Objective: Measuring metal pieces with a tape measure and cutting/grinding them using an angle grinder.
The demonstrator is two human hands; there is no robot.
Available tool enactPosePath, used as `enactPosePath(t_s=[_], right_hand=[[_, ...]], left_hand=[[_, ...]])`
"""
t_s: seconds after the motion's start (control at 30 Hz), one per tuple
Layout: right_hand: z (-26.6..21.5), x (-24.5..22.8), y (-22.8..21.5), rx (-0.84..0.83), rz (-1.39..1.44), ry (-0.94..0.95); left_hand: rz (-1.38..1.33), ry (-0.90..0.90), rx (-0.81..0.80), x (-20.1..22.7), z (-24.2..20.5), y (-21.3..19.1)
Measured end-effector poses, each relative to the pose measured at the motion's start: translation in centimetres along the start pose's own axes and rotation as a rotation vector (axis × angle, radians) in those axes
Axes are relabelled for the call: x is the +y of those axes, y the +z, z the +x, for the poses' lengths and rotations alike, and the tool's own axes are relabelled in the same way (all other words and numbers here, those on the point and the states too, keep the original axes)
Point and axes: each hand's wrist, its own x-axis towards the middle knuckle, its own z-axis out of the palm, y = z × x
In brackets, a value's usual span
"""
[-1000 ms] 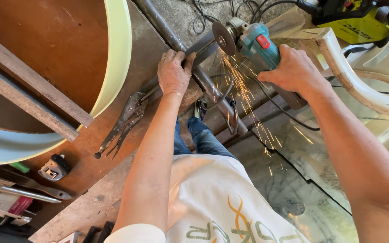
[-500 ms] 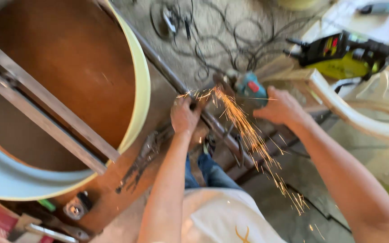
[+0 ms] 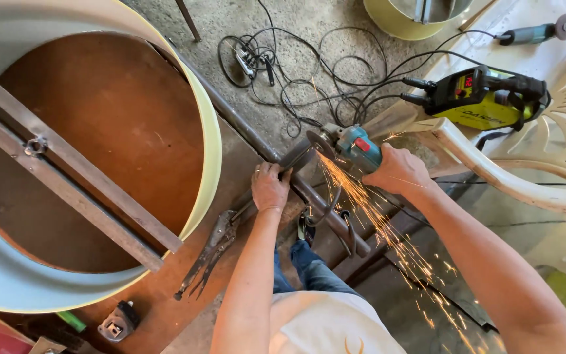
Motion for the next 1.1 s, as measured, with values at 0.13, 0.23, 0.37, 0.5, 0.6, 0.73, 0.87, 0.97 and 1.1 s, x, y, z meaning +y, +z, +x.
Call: enactPosePath(t_s=[0.13, 0.23, 0.37, 0.5, 0.6, 0.73, 0.87, 0.97, 1.1], right_hand=[[0.3, -0.2, 0.2, -0.003, 0.001, 0.001], [0.6, 0.0, 0.3, -0.02, -0.007, 0.009], [0.8, 0.3, 0.7, -0.006, 0.006, -0.01], [0.9, 0.3, 0.4, -0.025, 0.065, 0.005], [1.7, 1.3, 1.9, -0.04, 0.068, 0.018], [1.3, 2.3, 3.0, 0.025, 0.019, -0.033], [1.8, 2.3, 2.9, 0.011, -0.002, -0.012], [2.0, 2.3, 3.0, 0.029, -0.001, -0.028], [1.5, 1.9, 2.7, 0.011, 0.07, -0.019]], left_hand=[[0.01, -0.003, -0.025, 0.1, 0.2, -0.5], [0.031, 0.007, -0.032, -0.1, 0.0, 0.0], [0.033, 0.013, -0.013, -0.2, -0.2, 0.2], [0.056, 0.029, 0.018, -0.1, 0.1, 0.2], [0.041, 0.034, -0.004, -0.2, -0.2, 0.1], [0.007, 0.013, -0.003, -0.1, -0.6, 0.2], [0.014, 0.039, -0.014, -0.3, -0.1, 0.3], [0.047, 0.041, -0.001, -0.4, -0.3, 0.4], [0.026, 0.047, -0.005, -0.3, -0.4, 0.1]])
